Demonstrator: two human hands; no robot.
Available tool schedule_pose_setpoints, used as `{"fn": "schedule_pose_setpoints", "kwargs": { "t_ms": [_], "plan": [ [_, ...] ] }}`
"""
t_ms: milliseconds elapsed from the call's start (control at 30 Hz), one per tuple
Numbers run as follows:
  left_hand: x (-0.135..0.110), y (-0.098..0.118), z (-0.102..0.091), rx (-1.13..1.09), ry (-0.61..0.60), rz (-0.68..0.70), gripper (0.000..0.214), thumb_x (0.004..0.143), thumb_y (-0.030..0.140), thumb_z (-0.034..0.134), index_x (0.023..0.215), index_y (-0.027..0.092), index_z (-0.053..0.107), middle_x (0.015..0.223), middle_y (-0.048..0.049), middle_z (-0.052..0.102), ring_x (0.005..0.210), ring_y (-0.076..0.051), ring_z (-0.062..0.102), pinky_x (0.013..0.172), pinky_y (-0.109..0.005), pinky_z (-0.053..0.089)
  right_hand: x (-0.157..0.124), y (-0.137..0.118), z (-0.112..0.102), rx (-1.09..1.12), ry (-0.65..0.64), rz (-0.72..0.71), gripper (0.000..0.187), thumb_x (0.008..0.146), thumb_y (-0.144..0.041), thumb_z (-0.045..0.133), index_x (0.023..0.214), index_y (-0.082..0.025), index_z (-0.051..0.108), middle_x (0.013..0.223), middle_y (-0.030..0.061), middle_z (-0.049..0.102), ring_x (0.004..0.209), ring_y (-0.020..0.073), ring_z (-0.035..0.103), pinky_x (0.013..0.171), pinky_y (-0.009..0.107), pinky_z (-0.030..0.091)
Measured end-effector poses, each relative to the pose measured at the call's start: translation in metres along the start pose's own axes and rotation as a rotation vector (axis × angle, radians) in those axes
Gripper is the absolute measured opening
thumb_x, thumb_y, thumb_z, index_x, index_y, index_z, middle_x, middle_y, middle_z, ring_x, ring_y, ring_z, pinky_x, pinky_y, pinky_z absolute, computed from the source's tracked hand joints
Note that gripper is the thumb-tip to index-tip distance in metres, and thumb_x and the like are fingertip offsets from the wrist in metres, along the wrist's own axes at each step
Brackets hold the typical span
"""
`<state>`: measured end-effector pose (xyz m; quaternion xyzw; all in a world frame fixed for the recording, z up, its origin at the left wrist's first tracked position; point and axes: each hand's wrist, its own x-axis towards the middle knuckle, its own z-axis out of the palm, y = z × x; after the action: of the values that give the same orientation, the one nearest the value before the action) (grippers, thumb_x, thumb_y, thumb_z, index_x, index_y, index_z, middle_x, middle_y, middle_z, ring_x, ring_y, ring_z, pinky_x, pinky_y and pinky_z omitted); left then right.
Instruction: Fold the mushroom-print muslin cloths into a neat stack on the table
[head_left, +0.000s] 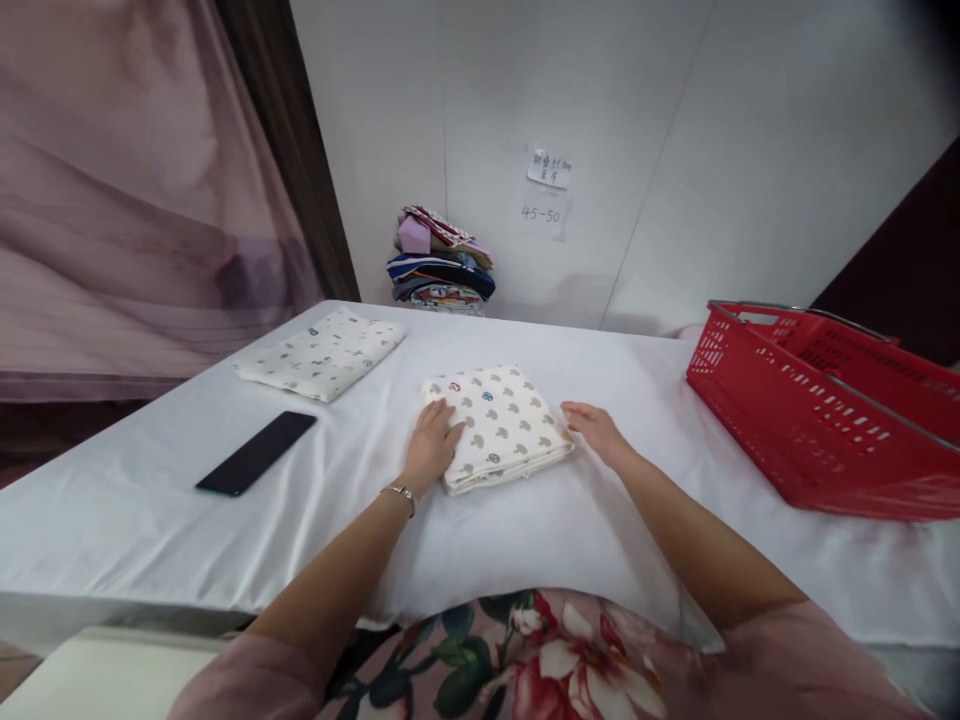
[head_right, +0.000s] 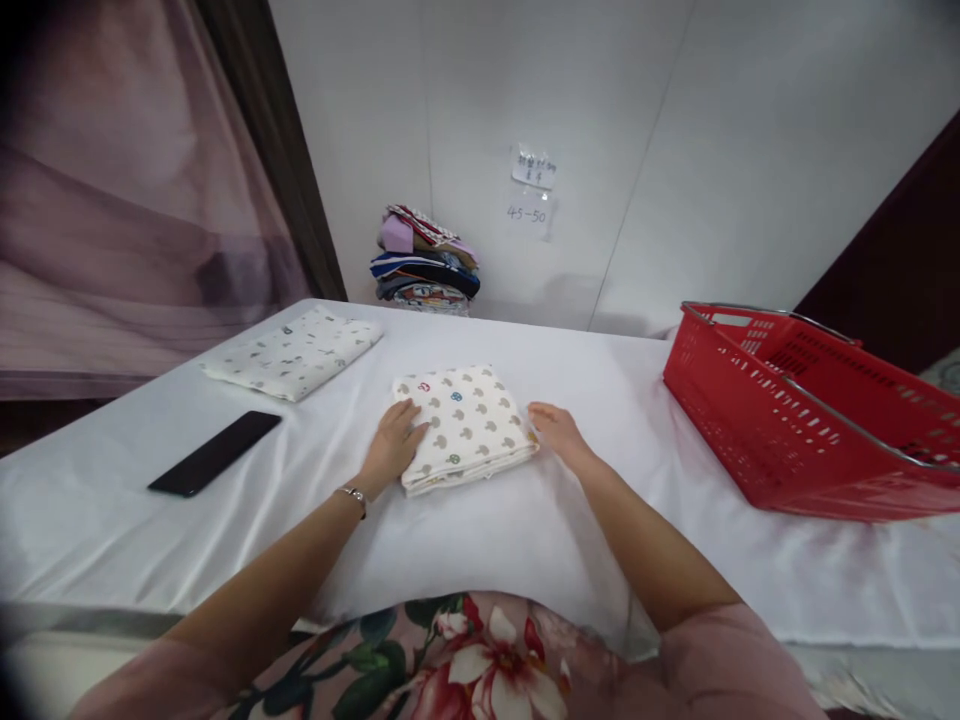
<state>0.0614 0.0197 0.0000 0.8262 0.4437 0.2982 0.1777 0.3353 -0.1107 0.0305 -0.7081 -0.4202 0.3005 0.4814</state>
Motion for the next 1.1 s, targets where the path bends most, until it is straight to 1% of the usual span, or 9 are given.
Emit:
{"fn": "schedule_pose_setpoints", "kwargs": {
  "t_ms": [100, 267, 367, 533, 733, 867, 1000, 1033, 1100],
  "plan": [
    [-0.011, 0.007, -0.005, -0.064, 0.067, -0.162, 0.049, 0.083, 0.040, 0.052, 0.125, 0.016, 0.048, 0.140, -0.0106, 0.038, 0.130, -0.022, 0.034, 0.109, -0.034, 0.028, -0.002, -0.003, -0.010, 0.084, 0.012, 0.189, 0.025, 0.080, -0.032, 0.055, 0.100, -0.019, 0.061, 0.108, 0.0073, 0.063, 0.089, 0.0160, 0.062, 0.071, 0.028, 0.052],
    [-0.028, 0.020, -0.013, -0.160, -0.031, -0.358, 0.063, 0.075, 0.050, 0.057, 0.128, 0.019, 0.041, 0.137, -0.0111, 0.041, 0.118, -0.023, 0.048, 0.098, -0.033, 0.040, 0.000, 0.000, -0.002, 0.063, -0.116, 0.325, 0.021, 0.075, -0.037, 0.065, 0.078, -0.016, 0.063, 0.068, 0.0028, 0.063, 0.055, 0.0118, 0.057, 0.051, 0.024, 0.050],
    [-0.034, 0.024, -0.017, -0.150, -0.063, -0.408, 0.069, 0.072, 0.044, 0.062, 0.131, 0.017, 0.038, 0.136, -0.0139, 0.041, 0.113, -0.025, 0.052, 0.094, -0.034, 0.042, 0.006, 0.000, 0.005, 0.051, -0.129, 0.370, 0.025, 0.072, -0.040, 0.069, 0.072, -0.016, 0.061, 0.059, 0.0007, 0.060, 0.050, 0.0103, 0.053, 0.048, 0.022, 0.048],
    [-0.033, 0.023, -0.020, -0.224, -0.100, -0.521, 0.071, 0.070, 0.036, 0.066, 0.131, 0.017, 0.037, 0.124, -0.0140, 0.054, 0.103, -0.024, 0.059, 0.086, -0.034, 0.046, 0.012, -0.009, 0.010, 0.078, -0.237, 0.429, 0.029, 0.068, -0.043, 0.071, 0.068, -0.015, 0.062, 0.055, 0.0027, 0.062, 0.047, 0.0119, 0.053, 0.044, 0.023, 0.044],
    [-0.021, 0.020, -0.024, -0.418, -0.128, -0.683, 0.073, 0.073, 0.037, 0.065, 0.134, 0.013, 0.032, 0.119, -0.0151, 0.058, 0.098, -0.022, 0.061, 0.077, -0.029, 0.050, 0.011, -0.008, 0.016, 0.169, -0.260, 0.331, 0.023, 0.066, -0.035, 0.070, 0.070, -0.016, 0.059, 0.060, 0.0009, 0.062, 0.054, 0.0117, 0.055, 0.047, 0.021, 0.042],
    [-0.044, 0.046, -0.013, -0.592, -0.220, -0.657, 0.057, 0.076, 0.031, 0.061, 0.127, 0.017, 0.038, 0.106, -0.0111, 0.064, 0.085, -0.017, 0.065, 0.061, -0.024, 0.052, 0.032, -0.001, -0.010, 0.195, -0.155, 0.282, 0.024, 0.061, -0.029, 0.072, 0.076, -0.015, 0.062, 0.068, 0.0037, 0.065, 0.062, 0.0148, 0.059, 0.053, 0.023, 0.044],
    [-0.076, 0.072, -0.003, -0.676, -0.587, -0.490, 0.037, 0.071, 0.035, 0.064, 0.105, 0.022, 0.055, 0.098, -0.0054, 0.065, 0.065, -0.016, 0.064, 0.046, -0.025, 0.047, 0.059, 0.010, -0.051, 0.159, 0.068, 0.307, 0.033, 0.062, -0.027, 0.069, 0.093, -0.017, 0.062, 0.078, 0.0050, 0.067, 0.066, 0.0153, 0.060, 0.056, 0.024, 0.045],
    [-0.078, 0.075, -0.004, -0.644, -0.560, -0.414, 0.027, 0.073, 0.035, 0.061, 0.097, 0.023, 0.059, 0.095, -0.0037, 0.065, 0.064, -0.015, 0.063, 0.049, -0.025, 0.048, 0.062, 0.014, -0.057, 0.151, 0.087, 0.320, 0.032, 0.063, -0.030, 0.068, 0.092, -0.018, 0.062, 0.078, 0.0055, 0.067, 0.065, 0.0155, 0.060, 0.056, 0.025, 0.046],
    [-0.068, 0.073, -0.011, -0.485, -0.361, -0.264, 0.014, 0.077, 0.034, 0.057, 0.085, 0.023, 0.062, 0.090, -0.0013, 0.066, 0.069, -0.015, 0.062, 0.062, -0.027, 0.051, 0.064, 0.023, -0.064, 0.134, 0.098, 0.340, 0.029, 0.066, -0.035, 0.065, 0.089, -0.017, 0.062, 0.079, 0.0064, 0.067, 0.065, 0.0163, 0.060, 0.055, 0.027, 0.047]
  ]
}}
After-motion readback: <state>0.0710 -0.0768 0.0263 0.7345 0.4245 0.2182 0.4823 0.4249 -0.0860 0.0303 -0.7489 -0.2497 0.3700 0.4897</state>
